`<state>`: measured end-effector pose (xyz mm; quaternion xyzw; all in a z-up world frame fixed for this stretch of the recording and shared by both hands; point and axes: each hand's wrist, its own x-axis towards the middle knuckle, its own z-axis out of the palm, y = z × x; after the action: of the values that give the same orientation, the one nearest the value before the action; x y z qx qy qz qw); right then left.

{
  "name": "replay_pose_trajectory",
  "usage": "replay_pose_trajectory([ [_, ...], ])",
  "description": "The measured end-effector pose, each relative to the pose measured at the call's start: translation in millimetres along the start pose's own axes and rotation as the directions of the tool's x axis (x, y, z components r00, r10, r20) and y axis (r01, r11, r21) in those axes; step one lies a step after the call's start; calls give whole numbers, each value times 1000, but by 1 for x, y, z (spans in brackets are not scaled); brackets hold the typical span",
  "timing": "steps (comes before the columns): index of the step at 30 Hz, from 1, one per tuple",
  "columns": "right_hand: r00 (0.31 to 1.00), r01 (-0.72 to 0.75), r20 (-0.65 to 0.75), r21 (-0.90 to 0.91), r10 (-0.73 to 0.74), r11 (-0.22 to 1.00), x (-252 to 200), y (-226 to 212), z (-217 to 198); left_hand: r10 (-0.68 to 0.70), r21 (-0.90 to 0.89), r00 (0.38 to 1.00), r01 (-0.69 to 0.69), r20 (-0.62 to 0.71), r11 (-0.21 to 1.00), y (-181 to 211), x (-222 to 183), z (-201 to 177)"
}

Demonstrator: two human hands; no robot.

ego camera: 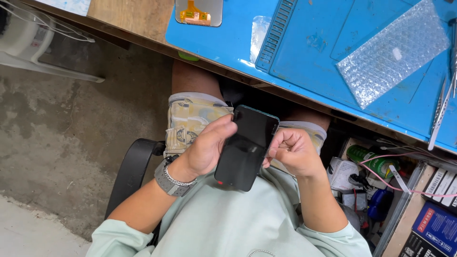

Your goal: Inspecting a smartphone and using scissors to trim material at a repair station.

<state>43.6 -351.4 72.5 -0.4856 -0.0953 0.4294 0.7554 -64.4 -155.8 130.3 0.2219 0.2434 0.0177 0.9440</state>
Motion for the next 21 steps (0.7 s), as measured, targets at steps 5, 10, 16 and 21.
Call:
replay_pose_trajectory([
  [5,999,6,40,-57,-3,998,-1,-9,10,19,398,999,-34,41,917,7,7,3],
  [10,999,14,44,-121,-9,993,-2,-28,38,23,389,997,-49,70,920,-10,17,-18],
  [16,985,-42,161,-157,67,987,-3,-44,51,-50,173,974,10,223,985,-26,25,-46],
  [21,973,229,96,-469,-208,853,1,-51,49,135,242,903,-249,408,938,-12,16,-44],
])
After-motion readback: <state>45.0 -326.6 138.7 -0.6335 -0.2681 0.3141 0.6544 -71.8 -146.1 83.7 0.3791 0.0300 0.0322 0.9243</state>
